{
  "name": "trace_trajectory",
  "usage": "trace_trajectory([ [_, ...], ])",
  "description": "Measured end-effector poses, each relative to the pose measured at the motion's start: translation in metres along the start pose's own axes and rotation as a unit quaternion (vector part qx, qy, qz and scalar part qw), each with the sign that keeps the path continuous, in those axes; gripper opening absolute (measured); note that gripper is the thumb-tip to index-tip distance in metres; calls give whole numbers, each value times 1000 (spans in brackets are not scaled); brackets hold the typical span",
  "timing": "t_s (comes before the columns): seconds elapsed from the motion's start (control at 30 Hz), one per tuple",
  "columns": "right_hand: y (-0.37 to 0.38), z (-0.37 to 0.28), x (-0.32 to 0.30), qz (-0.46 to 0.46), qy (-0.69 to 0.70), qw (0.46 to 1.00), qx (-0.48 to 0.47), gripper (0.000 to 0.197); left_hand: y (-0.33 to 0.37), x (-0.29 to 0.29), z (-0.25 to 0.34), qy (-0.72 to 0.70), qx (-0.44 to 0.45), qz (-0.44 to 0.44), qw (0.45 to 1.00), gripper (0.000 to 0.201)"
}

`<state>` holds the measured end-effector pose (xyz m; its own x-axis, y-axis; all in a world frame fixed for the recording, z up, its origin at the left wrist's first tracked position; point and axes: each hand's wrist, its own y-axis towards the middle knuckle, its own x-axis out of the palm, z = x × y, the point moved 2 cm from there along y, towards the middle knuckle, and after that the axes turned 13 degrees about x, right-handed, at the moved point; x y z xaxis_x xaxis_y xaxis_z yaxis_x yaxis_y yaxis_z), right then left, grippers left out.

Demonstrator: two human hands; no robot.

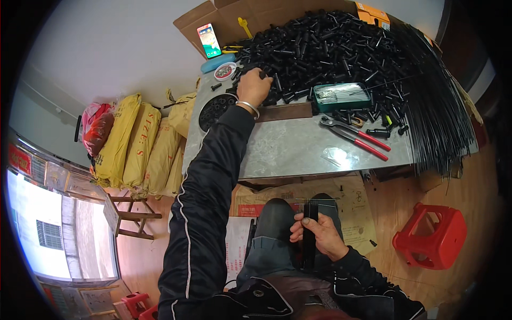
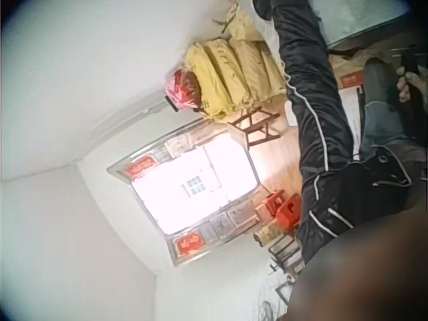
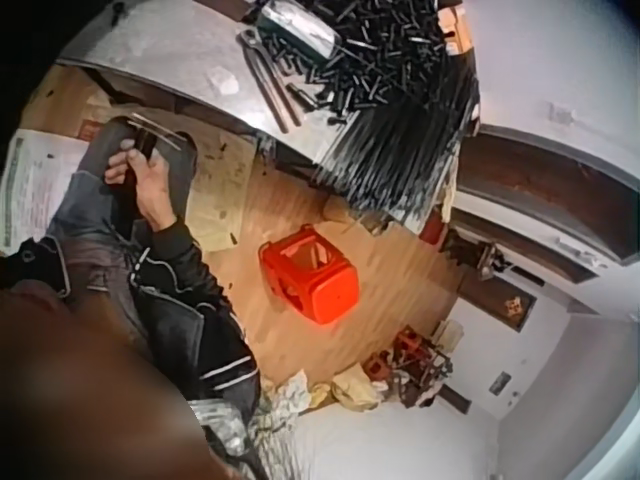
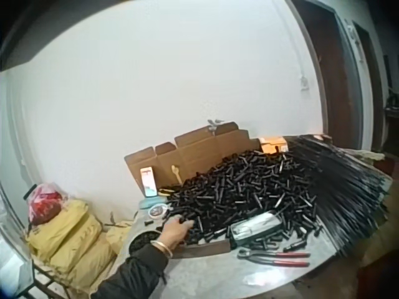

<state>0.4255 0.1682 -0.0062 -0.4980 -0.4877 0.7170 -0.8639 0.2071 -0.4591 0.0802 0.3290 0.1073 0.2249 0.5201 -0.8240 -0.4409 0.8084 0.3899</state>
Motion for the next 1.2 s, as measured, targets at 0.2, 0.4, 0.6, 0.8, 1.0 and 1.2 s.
trace_trajectory([
  [0.2,2,-3,-6,7,4,1000,2,27,11,11,-19,100,52,-21,993,29],
  [0.4,-1,-8,-1,12,-9,1000,-3,26,1,24,-10,149,102,69,981,20],
  [0.6,-7,1,-4,9,-1,1000,-3,28,-88,-36,44,-127,127,16,984,23],
  [0.8,-18,4,16,38,-21,999,-29,26,-262,-48,56,-370,23,-232,899,16],
  [1.0,-14,10,52,-32,-63,997,-16,33,-359,-8,50,-778,-336,-40,530,25],
  [1.2,-24,26,53,4,-69,996,-59,31,-340,-17,61,-801,-257,-54,538,26],
])
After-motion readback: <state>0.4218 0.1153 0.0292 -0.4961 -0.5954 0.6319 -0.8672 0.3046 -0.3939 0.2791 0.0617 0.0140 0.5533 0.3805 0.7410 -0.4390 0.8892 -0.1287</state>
